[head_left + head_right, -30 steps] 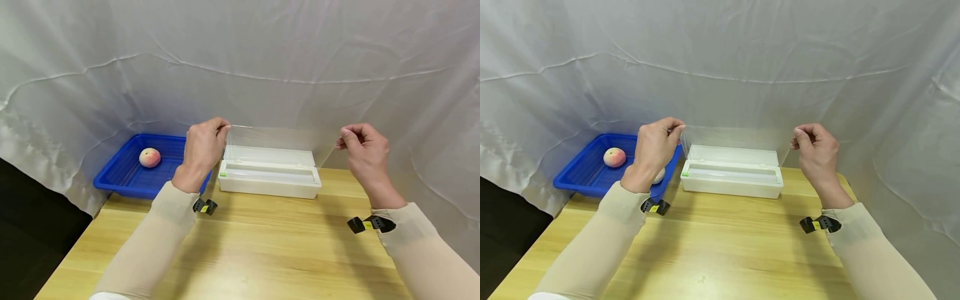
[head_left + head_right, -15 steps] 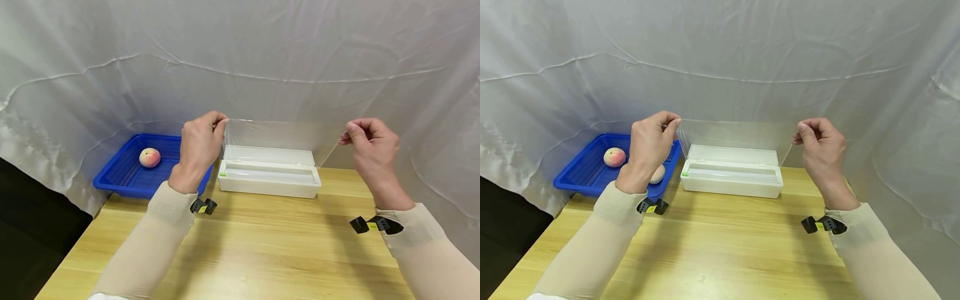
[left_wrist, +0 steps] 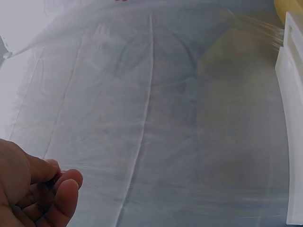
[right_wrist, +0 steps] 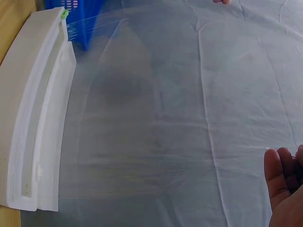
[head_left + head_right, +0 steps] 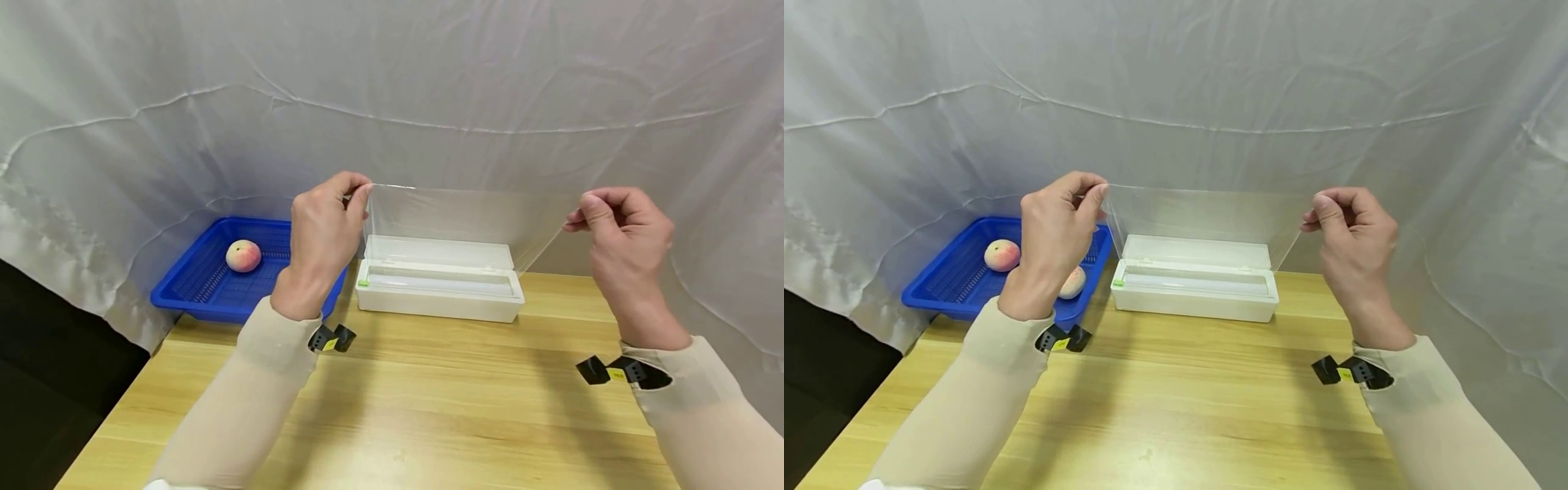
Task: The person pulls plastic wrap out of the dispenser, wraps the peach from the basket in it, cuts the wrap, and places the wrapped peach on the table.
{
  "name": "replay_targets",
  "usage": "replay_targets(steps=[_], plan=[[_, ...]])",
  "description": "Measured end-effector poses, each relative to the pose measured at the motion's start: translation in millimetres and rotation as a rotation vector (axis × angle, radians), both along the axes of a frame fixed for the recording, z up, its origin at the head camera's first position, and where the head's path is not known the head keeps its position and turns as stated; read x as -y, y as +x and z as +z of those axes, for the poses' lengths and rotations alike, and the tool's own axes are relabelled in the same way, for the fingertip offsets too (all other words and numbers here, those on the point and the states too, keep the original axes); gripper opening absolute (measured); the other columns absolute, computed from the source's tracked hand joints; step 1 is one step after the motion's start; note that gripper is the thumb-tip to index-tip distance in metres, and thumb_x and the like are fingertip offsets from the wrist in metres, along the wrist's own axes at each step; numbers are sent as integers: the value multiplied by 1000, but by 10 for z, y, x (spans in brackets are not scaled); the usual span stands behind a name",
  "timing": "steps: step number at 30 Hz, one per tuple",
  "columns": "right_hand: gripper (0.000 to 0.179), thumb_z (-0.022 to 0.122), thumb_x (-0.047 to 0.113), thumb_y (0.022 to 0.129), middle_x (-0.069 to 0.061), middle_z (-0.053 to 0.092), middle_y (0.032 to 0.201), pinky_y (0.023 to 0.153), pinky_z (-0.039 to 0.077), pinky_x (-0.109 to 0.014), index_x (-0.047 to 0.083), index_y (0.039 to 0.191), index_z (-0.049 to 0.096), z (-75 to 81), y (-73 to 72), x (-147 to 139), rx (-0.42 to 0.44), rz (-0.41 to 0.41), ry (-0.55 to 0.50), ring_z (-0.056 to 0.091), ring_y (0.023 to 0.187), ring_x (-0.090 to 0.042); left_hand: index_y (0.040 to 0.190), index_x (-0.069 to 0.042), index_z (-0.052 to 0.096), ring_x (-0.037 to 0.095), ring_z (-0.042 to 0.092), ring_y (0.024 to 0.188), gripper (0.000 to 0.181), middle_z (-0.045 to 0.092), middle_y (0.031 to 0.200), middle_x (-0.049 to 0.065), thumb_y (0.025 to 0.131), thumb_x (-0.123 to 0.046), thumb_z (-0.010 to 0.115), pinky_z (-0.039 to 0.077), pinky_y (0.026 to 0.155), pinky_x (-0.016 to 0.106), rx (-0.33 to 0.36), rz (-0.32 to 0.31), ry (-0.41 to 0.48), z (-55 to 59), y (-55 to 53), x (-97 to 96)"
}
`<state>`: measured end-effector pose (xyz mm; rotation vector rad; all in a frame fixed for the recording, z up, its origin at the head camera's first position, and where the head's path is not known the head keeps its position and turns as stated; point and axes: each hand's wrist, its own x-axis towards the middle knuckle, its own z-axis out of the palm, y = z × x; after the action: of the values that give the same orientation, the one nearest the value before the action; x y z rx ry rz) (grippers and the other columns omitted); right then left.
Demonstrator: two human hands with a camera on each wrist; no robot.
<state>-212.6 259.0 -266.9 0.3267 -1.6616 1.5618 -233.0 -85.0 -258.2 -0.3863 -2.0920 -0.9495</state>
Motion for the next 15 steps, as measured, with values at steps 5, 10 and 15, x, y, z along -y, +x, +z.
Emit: replay_targets(steps=[5,10,15], plan=[[14,74,2,95,-9,69,81,66,61,-22,-12,93,70,54,101,56,-5,4,-33,69,67,-14,103,-7,79,15,74,72,17,79,89,7,104,-21,70,59,63,32,-7,-16,15,12,72,9],[18,75,2,95,-10,70,79,66,61,-23,-15,94,69,56,171,49,-34,34,-68,70,67,-15,102,-8,79,14,73,71,17,78,85,5,104,-22,70,56,61,30,-25,-28,28,16,175,25],[25,75,1,94,-11,71,79,66,61,-24,-22,95,65,9,280,41,-98,65,-62,70,66,-17,101,-7,79,13,73,70,16,78,83,5,103,-21,71,54,60,28,-65,-53,39,-5,312,68]])
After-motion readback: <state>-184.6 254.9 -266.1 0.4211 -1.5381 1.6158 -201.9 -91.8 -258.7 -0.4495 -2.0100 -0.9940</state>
